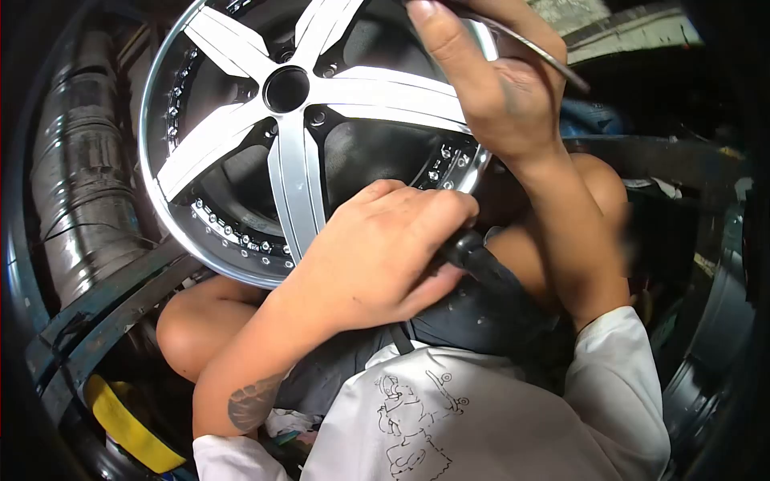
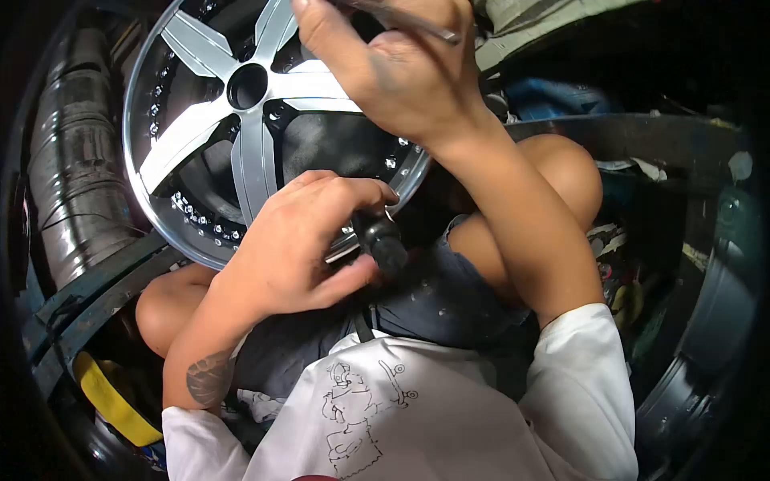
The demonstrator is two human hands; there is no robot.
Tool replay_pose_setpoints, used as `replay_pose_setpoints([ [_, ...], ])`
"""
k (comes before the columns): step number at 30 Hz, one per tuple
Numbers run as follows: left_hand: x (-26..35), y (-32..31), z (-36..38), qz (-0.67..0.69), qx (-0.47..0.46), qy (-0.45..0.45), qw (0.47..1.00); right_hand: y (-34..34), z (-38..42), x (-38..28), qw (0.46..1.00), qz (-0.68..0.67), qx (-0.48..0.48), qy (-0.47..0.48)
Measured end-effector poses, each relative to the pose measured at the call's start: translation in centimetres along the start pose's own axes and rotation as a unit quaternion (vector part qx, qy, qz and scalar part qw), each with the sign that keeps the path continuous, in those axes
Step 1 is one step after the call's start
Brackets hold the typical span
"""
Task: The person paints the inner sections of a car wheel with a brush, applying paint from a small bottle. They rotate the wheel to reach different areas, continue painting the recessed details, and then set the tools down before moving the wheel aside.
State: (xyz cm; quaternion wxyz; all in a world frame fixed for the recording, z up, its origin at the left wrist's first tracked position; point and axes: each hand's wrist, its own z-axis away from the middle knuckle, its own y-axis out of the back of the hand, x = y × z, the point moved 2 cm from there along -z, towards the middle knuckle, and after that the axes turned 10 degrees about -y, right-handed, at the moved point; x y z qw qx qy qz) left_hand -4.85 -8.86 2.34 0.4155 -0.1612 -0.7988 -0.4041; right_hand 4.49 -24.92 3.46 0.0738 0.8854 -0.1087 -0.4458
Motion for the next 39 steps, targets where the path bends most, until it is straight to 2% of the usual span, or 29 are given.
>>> replay_pose_setpoints([
  [1,-0.1,-0.3,0.0,-0.007,-0.008,-0.006,1.000,0.5,-0.2,-0.1,0.998,0.014,0.010,0.053],
  [3,-0.6,-0.7,-0.1,-0.023,-0.020,-0.006,1.000,1.4,0.0,-0.3,0.995,0.028,0.028,0.096],
  [7,-1.5,-0.4,0.5,-0.042,-0.014,0.024,0.999,2.7,0.4,-0.8,0.999,0.034,0.012,0.025],
  [9,-2.0,-0.4,0.7,-0.016,0.005,0.031,0.999,3.2,1.1,-1.8,0.995,0.031,-0.046,-0.078],
  [10,-2.1,-0.5,1.0,0.001,0.003,0.046,0.999,3.5,1.2,-1.7,0.994,0.072,-0.053,-0.056],
  [12,-2.8,-1.8,1.6,0.075,0.088,0.037,0.993,3.4,1.3,-1.5,0.992,0.112,-0.053,-0.001],
  [14,-3.4,-2.6,1.6,0.133,0.146,0.021,0.980,3.0,1.7,-1.6,0.986,0.140,-0.092,0.009],
  [18,-3.9,-2.2,1.9,0.137,0.157,-0.007,0.978,1.9,1.5,-2.4,0.974,0.164,-0.153,0.027],
  [21,-4.3,-1.7,2.1,0.136,0.167,0.010,0.976,1.3,0.9,-2.7,0.973,0.146,-0.176,0.007],
  [22,-4.2,-1.2,2.1,0.135,0.154,0.031,0.978,0.9,0.7,-2.7,0.974,0.136,-0.181,-0.001],
  [25,-4.4,-0.2,2.3,0.070,0.099,0.009,0.993,0.1,-0.2,-2.4,0.969,0.145,-0.200,-0.010],
  [29,-5.2,0.9,2.7,0.071,0.112,0.017,0.991,-1.7,-0.9,-1.0,0.962,0.147,-0.230,-0.018],
  [30,-5.3,1.4,3.0,0.084,0.114,0.051,0.989,-2.2,-1.2,-0.6,0.962,0.147,-0.231,-0.014],
  [33,-6.5,1.8,3.5,0.112,0.210,0.058,0.970,-3.5,-2.1,0.5,0.961,0.144,-0.236,0.000],
  [34,-6.6,2.1,3.6,0.118,0.212,0.066,0.968,-4.0,-2.3,0.8,0.964,0.147,-0.222,0.012],
  [35,-6.2,2.7,3.9,0.175,0.153,0.084,0.969,-4.1,-2.8,0.9,0.960,0.126,-0.250,-0.022],
  [38,-5.4,3.4,3.2,0.129,0.146,0.100,0.976,-5.2,-3.5,1.1,0.961,0.118,-0.249,-0.030],
  [39,-5.6,3.7,3.1,0.075,0.125,0.056,0.988,-5.5,-3.7,1.1,0.960,0.119,-0.253,-0.031],
])
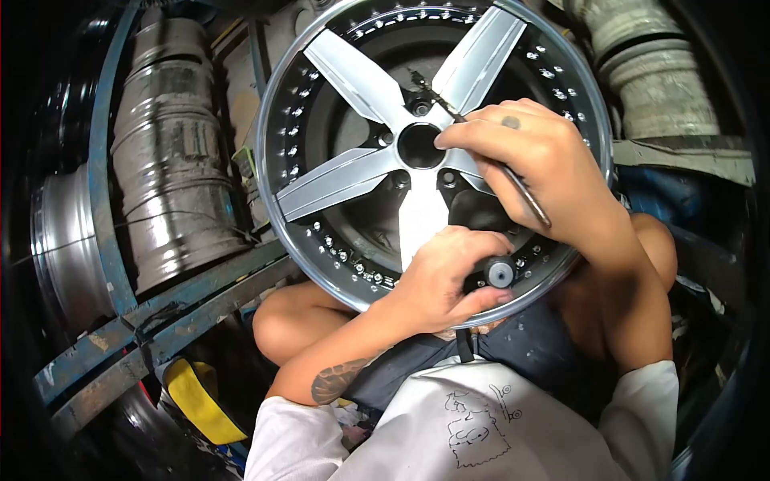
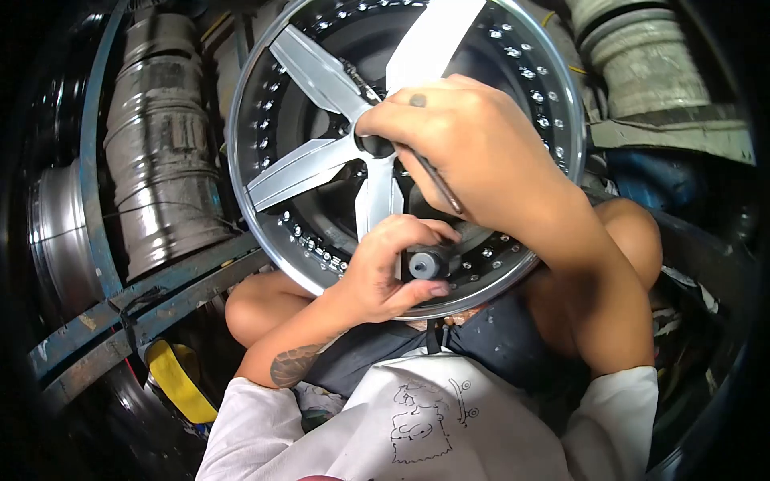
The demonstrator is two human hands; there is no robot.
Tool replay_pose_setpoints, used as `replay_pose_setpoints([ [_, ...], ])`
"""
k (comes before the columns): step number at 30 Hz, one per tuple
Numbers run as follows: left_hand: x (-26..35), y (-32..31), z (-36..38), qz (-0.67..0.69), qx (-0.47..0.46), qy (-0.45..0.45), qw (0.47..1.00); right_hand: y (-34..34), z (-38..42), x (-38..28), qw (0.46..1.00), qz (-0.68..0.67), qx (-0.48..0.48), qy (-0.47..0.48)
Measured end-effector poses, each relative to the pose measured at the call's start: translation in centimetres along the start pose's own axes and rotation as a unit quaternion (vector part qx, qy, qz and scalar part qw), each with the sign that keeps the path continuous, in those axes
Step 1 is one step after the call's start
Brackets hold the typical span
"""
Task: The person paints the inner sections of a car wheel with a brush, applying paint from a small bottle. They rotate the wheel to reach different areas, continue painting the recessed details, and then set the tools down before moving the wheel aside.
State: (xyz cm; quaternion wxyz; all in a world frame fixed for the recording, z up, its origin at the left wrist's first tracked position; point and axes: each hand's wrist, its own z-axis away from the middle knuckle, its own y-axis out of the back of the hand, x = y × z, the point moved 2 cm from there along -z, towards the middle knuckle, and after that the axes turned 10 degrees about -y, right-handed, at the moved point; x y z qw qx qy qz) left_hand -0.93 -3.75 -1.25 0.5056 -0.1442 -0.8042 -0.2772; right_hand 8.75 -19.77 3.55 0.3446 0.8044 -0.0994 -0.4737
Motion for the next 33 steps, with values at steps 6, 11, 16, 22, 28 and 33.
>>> replay_pose_setpoints([
  [6,-1.0,-0.2,0.8,0.009,0.080,-0.027,0.996,-1.1,-0.3,-0.3,1.000,0.017,-0.017,0.006],
  [11,-0.3,-0.4,1.5,0.078,0.113,0.032,0.990,-1.2,-0.4,-0.4,0.999,0.033,-0.014,0.001],
  [16,1.0,-0.5,1.8,0.011,0.102,0.015,0.995,-1.3,-0.4,-1.3,1.000,0.029,0.005,-0.011],
  [22,2.8,-0.8,2.5,-0.002,0.099,-0.040,0.994,-1.6,0.2,-2.0,0.988,-0.060,0.083,-0.116],
  [28,3.8,-1.9,4.1,-0.005,0.089,-0.040,0.995,-1.6,1.4,-2.7,0.982,-0.100,0.109,-0.115],
  [33,3.8,-0.9,4.5,-0.010,0.127,-0.029,0.991,-2.2,1.2,-2.4,0.991,-0.080,0.077,-0.076],
])
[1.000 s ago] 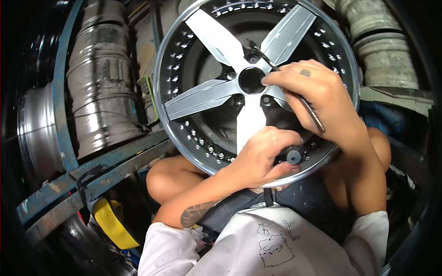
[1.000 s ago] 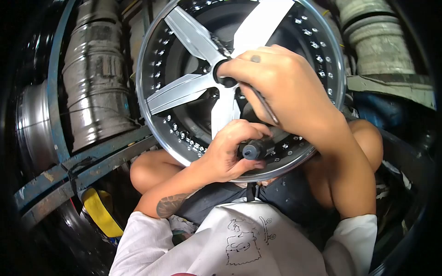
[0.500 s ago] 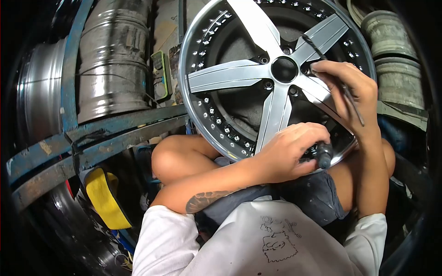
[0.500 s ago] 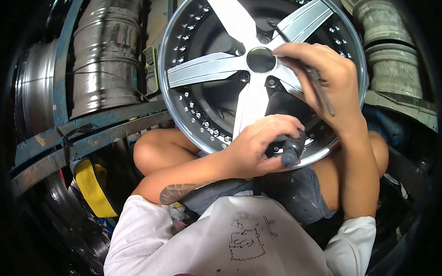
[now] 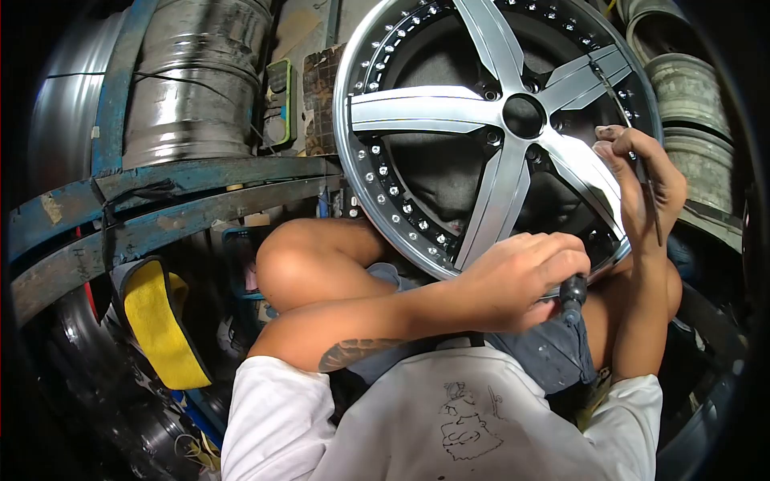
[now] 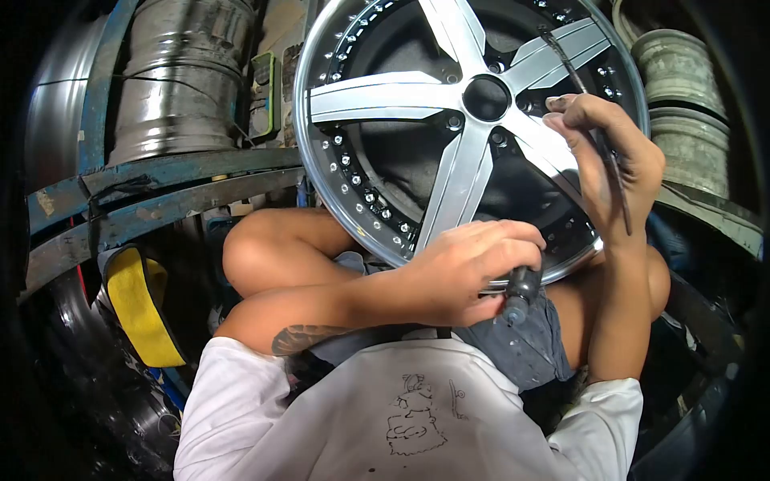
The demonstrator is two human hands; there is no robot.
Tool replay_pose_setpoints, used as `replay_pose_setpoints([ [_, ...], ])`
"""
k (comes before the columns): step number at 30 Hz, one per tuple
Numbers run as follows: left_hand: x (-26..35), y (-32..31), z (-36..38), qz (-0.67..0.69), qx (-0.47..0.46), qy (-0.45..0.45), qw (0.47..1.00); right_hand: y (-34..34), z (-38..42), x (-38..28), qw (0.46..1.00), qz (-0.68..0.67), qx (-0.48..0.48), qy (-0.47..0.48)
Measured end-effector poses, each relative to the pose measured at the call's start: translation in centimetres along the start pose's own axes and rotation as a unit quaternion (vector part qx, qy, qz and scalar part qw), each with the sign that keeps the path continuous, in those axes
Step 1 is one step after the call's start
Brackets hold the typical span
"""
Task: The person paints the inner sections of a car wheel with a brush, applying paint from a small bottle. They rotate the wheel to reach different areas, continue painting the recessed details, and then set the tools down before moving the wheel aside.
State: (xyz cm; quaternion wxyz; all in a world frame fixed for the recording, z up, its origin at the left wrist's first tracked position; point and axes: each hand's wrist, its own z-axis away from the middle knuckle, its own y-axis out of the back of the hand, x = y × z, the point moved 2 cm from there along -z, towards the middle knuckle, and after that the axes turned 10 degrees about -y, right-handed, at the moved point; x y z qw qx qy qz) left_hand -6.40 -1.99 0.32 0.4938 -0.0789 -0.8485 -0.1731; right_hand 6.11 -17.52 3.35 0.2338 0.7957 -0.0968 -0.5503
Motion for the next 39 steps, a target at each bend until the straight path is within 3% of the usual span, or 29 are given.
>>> replay_pose_setpoints([
  [11,0.4,1.2,-1.1,0.017,-0.027,0.053,0.998,-1.0,-0.4,-0.5,0.992,0.091,-0.027,0.084],
  [27,-0.4,0.9,-2.3,0.018,-0.016,0.051,0.998,-0.4,-0.7,0.5,0.992,0.104,-0.009,0.068],
  [31,-0.9,0.9,-2.3,0.070,0.027,0.112,0.991,0.4,-0.5,0.0,0.992,0.107,-0.007,0.062],
  [35,-0.8,1.0,-2.6,0.093,0.081,0.079,0.989,1.5,0.9,-0.8,0.997,0.046,-0.040,0.038],
  [39,-0.5,1.5,-3.2,0.084,0.132,0.060,0.986,3.0,2.5,-2.8,0.988,-0.019,-0.110,0.108],
])
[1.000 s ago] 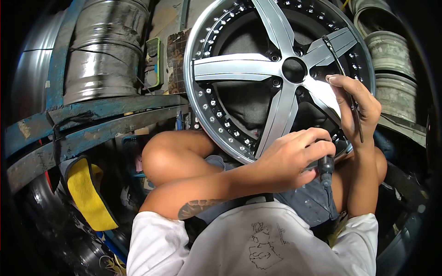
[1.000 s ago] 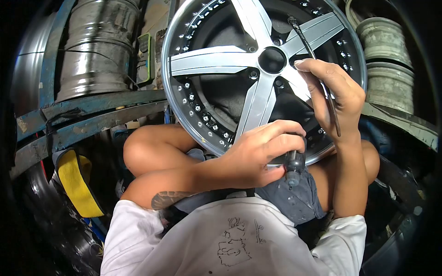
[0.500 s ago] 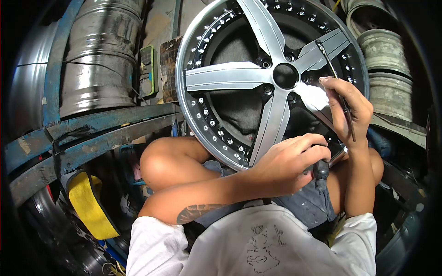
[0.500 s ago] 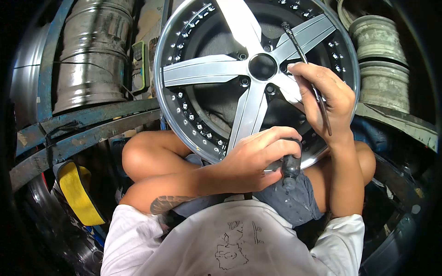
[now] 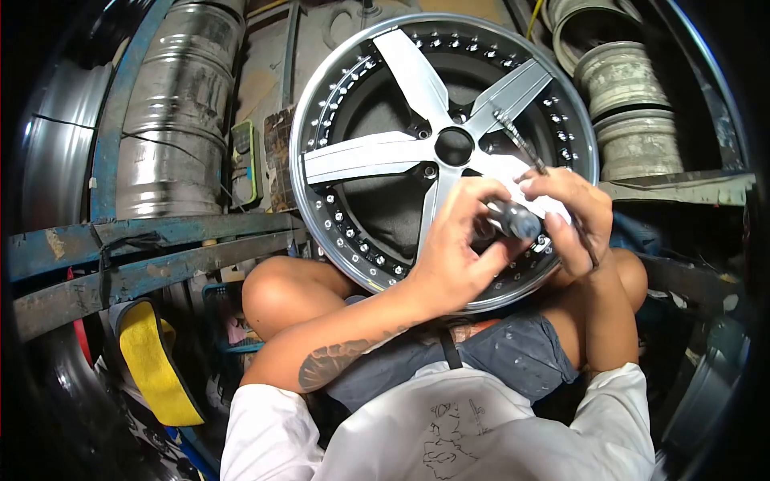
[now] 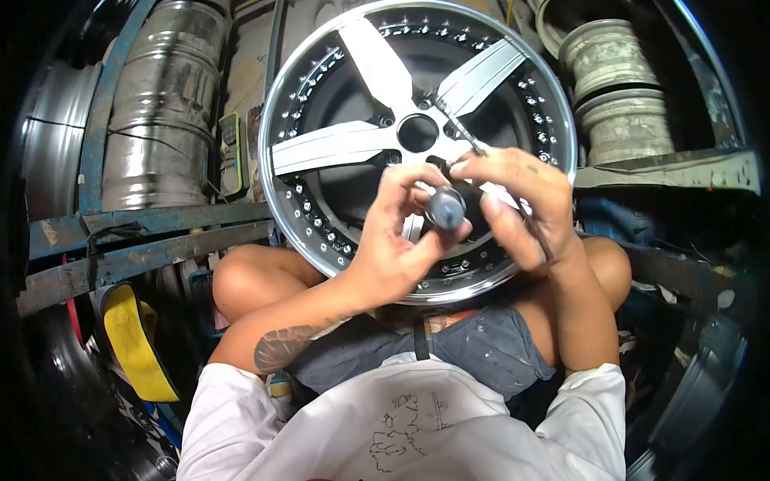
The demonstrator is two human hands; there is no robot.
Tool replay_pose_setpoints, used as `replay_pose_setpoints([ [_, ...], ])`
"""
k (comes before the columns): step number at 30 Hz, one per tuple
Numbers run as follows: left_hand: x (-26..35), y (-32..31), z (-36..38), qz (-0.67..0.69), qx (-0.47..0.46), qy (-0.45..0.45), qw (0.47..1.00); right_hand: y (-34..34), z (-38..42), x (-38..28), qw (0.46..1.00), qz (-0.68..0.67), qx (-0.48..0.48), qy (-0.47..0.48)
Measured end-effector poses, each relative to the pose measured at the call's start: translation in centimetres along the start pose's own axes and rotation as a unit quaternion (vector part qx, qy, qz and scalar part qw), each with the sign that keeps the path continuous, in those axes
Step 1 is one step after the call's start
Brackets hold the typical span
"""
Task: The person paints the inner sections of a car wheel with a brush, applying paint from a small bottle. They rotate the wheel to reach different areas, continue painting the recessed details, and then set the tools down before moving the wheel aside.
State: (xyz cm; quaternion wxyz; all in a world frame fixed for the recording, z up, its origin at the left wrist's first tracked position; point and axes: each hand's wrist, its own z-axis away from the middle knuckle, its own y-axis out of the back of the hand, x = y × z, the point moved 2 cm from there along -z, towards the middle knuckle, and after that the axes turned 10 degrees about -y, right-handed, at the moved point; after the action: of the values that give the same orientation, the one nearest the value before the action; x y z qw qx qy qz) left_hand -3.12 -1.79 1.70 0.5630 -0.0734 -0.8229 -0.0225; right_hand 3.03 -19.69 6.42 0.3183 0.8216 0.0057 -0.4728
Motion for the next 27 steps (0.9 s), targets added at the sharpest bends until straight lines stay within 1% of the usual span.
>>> replay_pose_setpoints([
  [1,0.1,-0.4,-0.1,0.063,0.050,0.042,0.996,0.1,0.4,-0.4,0.999,-0.029,-0.012,0.007],
  [2,-0.2,-0.6,-0.1,0.076,0.062,0.032,0.995,0.1,0.6,-1.3,0.999,-0.047,-0.011,-0.002],
  [4,0.0,-1.0,-0.1,0.079,0.082,0.004,0.994,-0.4,1.4,-2.1,0.998,-0.024,0.019,-0.050],
  [5,0.2,-1.6,-0.1,0.151,0.086,0.020,0.985,-0.7,1.7,-2.3,0.998,-0.003,0.033,-0.049],
  [6,0.8,-2.0,-0.1,0.165,0.083,0.017,0.983,-1.0,1.9,-2.4,0.997,0.017,0.048,-0.050],
  [8,0.6,-2.3,0.2,0.168,0.012,-0.037,0.985,-1.7,2.3,-3.0,0.995,0.014,0.088,-0.050],
  [9,0.9,-2.8,0.4,0.197,0.033,0.001,0.980,-1.9,2.5,-3.7,0.990,0.023,0.129,-0.047],
  [10,0.9,-3.2,0.4,0.204,0.046,-0.013,0.978,-2.2,2.8,-4.4,0.984,0.032,0.168,-0.043],
  [12,1.4,-3.9,0.5,0.217,0.037,-0.014,0.975,-2.4,4.2,-5.2,0.973,0.036,0.212,-0.080],
  [14,2.7,-4.7,1.0,0.198,-0.001,0.025,0.980,-2.1,6.6,-6.0,0.962,0.031,0.252,-0.103],
  [15,2.1,-4.7,1.5,0.066,-0.049,-0.019,0.996,-1.3,7.8,-7.0,0.950,0.097,0.287,-0.074],
  [16,3.8,-5.4,1.8,0.064,-0.073,0.027,0.995,-0.5,9.7,-7.8,0.939,0.110,0.311,-0.094],
  [17,2.8,-5.8,2.5,0.008,-0.103,0.000,0.995,0.7,12.1,-8.8,0.925,0.136,0.336,-0.117],
  [18,3.4,-6.5,2.8,-0.016,-0.130,-0.032,0.991,1.8,14.6,-9.7,0.909,0.163,0.359,-0.138],
  [19,3.4,-6.7,3.5,-0.040,-0.156,0.022,0.987,2.7,17.4,-10.0,0.894,0.161,0.391,-0.150],
  [20,3.7,-7.0,3.5,-0.056,-0.213,-0.023,0.975,3.4,20.3,-10.3,0.873,0.178,0.419,-0.177],
  [21,5.0,-7.6,3.7,-0.095,-0.258,-0.014,0.961,4.2,23.0,-10.8,0.852,0.214,0.435,-0.197],
  [23,5.0,-7.9,4.8,-0.116,-0.314,-0.054,0.941,4.4,28.6,-10.7,0.814,0.269,0.462,-0.228],
  [24,4.8,-7.8,5.2,-0.125,-0.341,-0.072,0.929,4.1,31.1,-10.1,0.805,0.291,0.463,-0.230],
  [26,4.5,-8.3,5.7,-0.116,-0.392,-0.119,0.905,2.7,36.8,-8.0,0.791,0.298,0.450,-0.289],
  [27,3.9,-8.5,6.3,-0.104,-0.388,-0.109,0.909,1.4,39.6,-6.5,0.778,0.292,0.452,-0.324],
])
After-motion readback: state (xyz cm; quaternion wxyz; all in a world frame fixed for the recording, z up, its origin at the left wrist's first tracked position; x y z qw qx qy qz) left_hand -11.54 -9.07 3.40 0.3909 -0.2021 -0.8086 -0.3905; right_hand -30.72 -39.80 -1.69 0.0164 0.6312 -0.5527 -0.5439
